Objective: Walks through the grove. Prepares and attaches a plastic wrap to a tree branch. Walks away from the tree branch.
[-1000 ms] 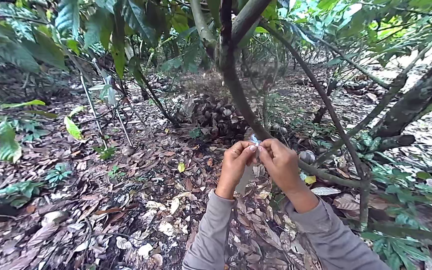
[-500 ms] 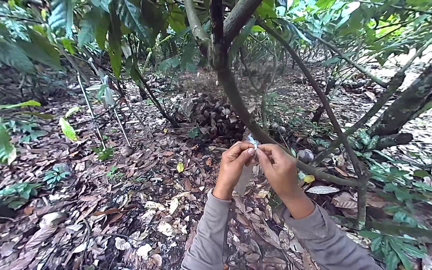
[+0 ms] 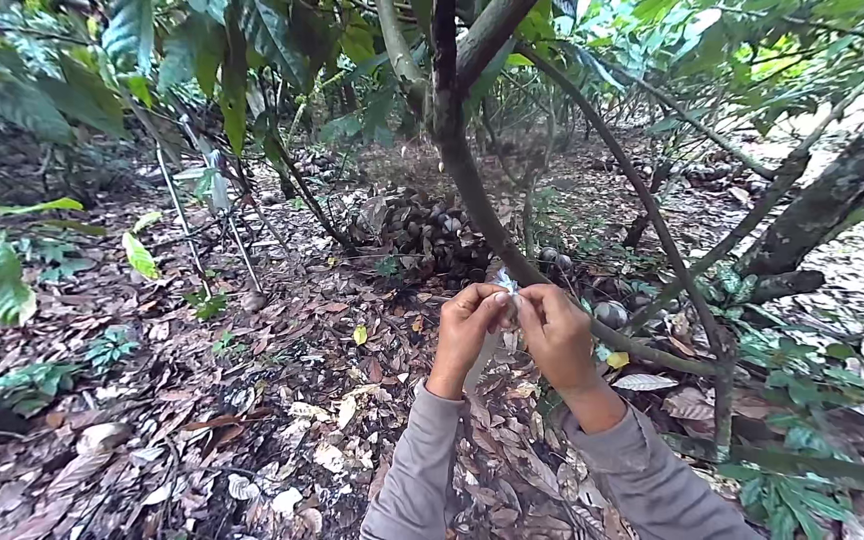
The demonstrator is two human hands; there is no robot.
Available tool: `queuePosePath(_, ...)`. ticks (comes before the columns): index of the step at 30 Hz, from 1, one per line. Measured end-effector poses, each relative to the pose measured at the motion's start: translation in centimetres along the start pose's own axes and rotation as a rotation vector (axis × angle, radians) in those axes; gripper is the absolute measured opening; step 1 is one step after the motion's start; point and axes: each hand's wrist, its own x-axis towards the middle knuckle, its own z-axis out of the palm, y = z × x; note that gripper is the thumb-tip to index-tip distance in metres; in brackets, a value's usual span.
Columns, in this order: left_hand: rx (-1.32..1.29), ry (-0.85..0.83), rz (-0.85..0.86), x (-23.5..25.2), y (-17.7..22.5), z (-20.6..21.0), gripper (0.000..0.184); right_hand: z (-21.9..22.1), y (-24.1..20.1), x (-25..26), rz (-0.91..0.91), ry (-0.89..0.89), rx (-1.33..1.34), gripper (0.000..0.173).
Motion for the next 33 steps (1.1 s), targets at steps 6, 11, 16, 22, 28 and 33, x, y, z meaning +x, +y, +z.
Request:
queuePosePath(6, 0.439, 0.063, 0.149, 1.0, 0.9, -0.8, 0.015, 0.2, -0.7, 1.1, 0.004, 0.031, -0.144, 0.015)
queuePosePath(11, 0.742, 0.096, 0.331, 3.8, 0.6, -1.3, 0.014, 0.8, -0.8, 1.2, -0.014, 0.072, -0.245, 0.014)
queuePosePath(16, 0.835, 0.158, 0.397, 4.8, -0.8, -0.3, 0.012, 1.0, -0.6, 1.3, -0.020, 0.094, -0.279, 0.012)
queuePosePath(22, 0.412, -0.036, 0.034, 1.6, -3.0, -2.1, 0.080, -1.0, -0.1, -0.7, 0.090, 0.003, -0.116, 0.029)
queuePosePath(28, 0.521, -0.005, -0.137, -1.8, -8.3, -3.0, 0.041, -3.5, 1.1, -5.8, 0.153, -0.060, -0.133, 0.025)
queuePosePath(33, 0.622, -0.033, -0.174, -2.8, -9.9, -4.0, 0.025, -6.3, 1.6, -11.5, 0.276, -0.349, -0.173, 0.024)
